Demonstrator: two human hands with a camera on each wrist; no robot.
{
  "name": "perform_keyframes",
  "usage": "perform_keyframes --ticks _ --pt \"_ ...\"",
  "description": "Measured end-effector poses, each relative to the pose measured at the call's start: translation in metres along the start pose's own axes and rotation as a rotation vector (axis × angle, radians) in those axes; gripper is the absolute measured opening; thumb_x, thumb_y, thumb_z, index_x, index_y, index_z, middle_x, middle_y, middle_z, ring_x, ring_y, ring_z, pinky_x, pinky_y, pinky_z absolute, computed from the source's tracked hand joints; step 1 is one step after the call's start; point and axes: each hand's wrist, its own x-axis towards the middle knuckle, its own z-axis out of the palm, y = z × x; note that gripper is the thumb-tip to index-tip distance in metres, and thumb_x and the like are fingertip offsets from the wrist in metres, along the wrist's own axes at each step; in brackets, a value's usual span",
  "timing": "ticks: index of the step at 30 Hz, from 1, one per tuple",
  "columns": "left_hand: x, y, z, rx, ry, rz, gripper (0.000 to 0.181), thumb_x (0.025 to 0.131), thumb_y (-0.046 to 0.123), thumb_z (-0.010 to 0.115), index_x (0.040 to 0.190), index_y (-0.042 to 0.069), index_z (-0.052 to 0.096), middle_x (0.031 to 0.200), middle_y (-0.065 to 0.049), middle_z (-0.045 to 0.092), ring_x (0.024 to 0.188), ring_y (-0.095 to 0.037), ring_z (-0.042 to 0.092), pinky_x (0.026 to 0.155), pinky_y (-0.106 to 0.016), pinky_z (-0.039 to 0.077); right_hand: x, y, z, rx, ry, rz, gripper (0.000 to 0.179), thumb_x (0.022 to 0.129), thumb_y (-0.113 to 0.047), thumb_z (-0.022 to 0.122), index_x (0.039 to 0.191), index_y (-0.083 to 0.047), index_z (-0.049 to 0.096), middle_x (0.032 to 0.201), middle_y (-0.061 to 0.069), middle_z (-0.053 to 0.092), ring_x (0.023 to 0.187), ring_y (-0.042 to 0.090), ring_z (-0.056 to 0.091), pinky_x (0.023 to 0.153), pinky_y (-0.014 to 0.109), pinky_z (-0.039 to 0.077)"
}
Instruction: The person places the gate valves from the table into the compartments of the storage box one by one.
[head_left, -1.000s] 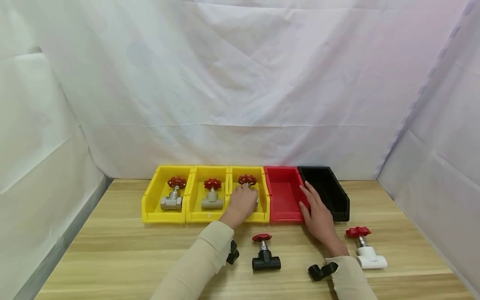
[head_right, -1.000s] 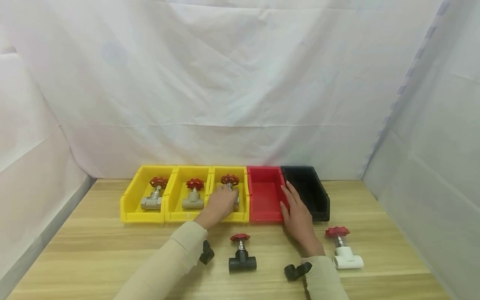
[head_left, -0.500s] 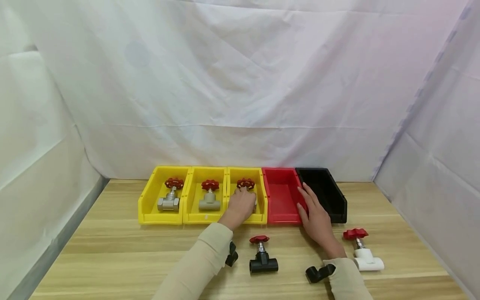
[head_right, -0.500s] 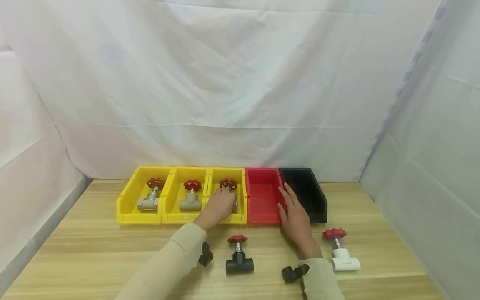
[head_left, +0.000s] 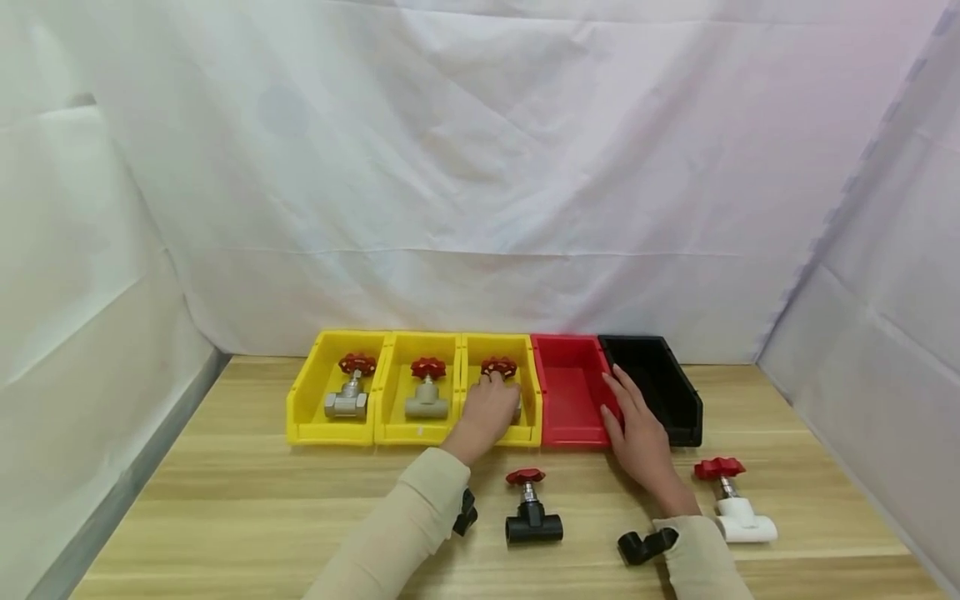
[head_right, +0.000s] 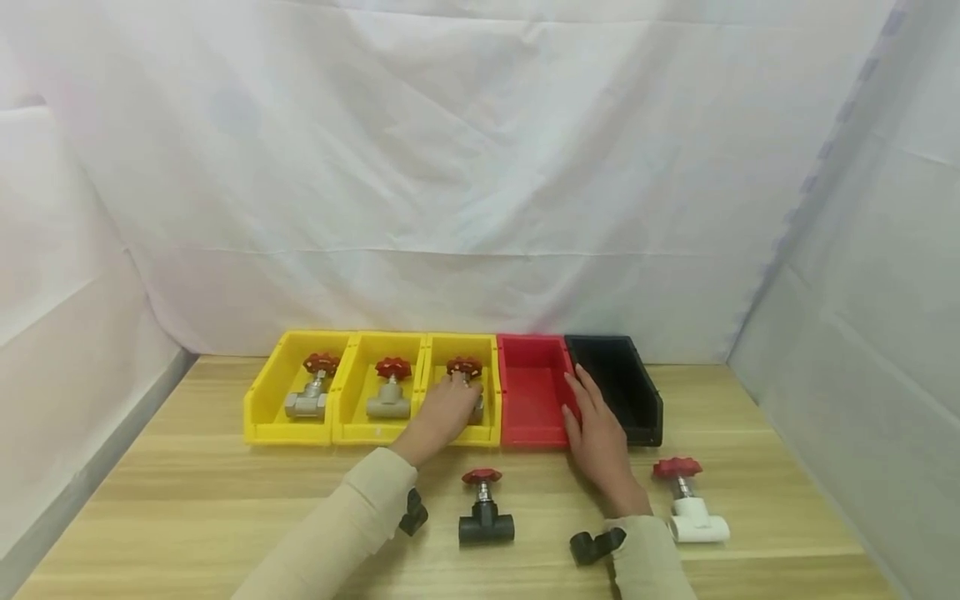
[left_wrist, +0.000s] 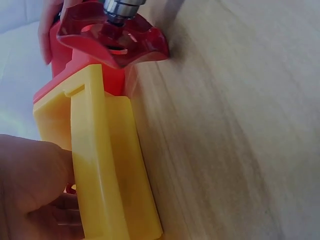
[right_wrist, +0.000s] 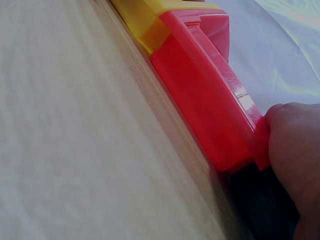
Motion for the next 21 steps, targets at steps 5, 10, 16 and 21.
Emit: perform_keyframes --ticks 5,10,16,21 --pt "0.002 0.001 0.001 -0.014 0.003 -0.008 0.006 0.092 0.015 0.065 0.095 0.013 0.069 0.093 -0.014 0.063 0.086 -0.029 0.058 0.072 -0.037 0.053 0.0 0.001 0.0 -0.004 0.0 -0.005 0.063 0.091 -0.011 0.065 0.147 -0.015 0.037 0.155 0.003 0.026 0.117 0.033 0.051 0.078 0.052 0.053" --pt "0.001 0.002 0.0 -0.001 -0.005 -0.02 0.01 0.093 0.014 0.064 0.101 0.013 0.07 0.097 -0.015 0.063 0.09 -0.03 0.059 0.075 -0.036 0.054 0.001 -0.001 -0.002 -0.001 0.002 -0.009 0.061 0.091 -0.011 0.064 0.146 -0.014 0.038 0.154 0.005 0.027 0.114 0.034 0.053 0.076 0.052 0.053" --pt "-0.007 0.003 -0.003 0.045 0.005 -0.015 0.021 0.093 0.014 0.063 0.114 0.014 0.067 0.107 -0.017 0.06 0.096 -0.032 0.057 0.078 -0.035 0.054 0.001 -0.002 -0.002 0.002 -0.005 0.0 0.061 0.091 -0.01 0.064 0.147 -0.013 0.038 0.154 0.006 0.027 0.118 0.034 0.05 0.079 0.053 0.052" --pt "-0.017 0.002 -0.006 0.037 0.096 0.023 0.02 0.092 0.01 0.064 0.112 0.012 0.068 0.109 -0.016 0.06 0.095 -0.031 0.056 0.074 -0.035 0.054 0.0 -0.003 -0.003 0.003 -0.012 0.008 0.062 0.091 -0.01 0.064 0.147 -0.013 0.037 0.155 0.006 0.027 0.121 0.035 0.048 0.08 0.053 0.052"
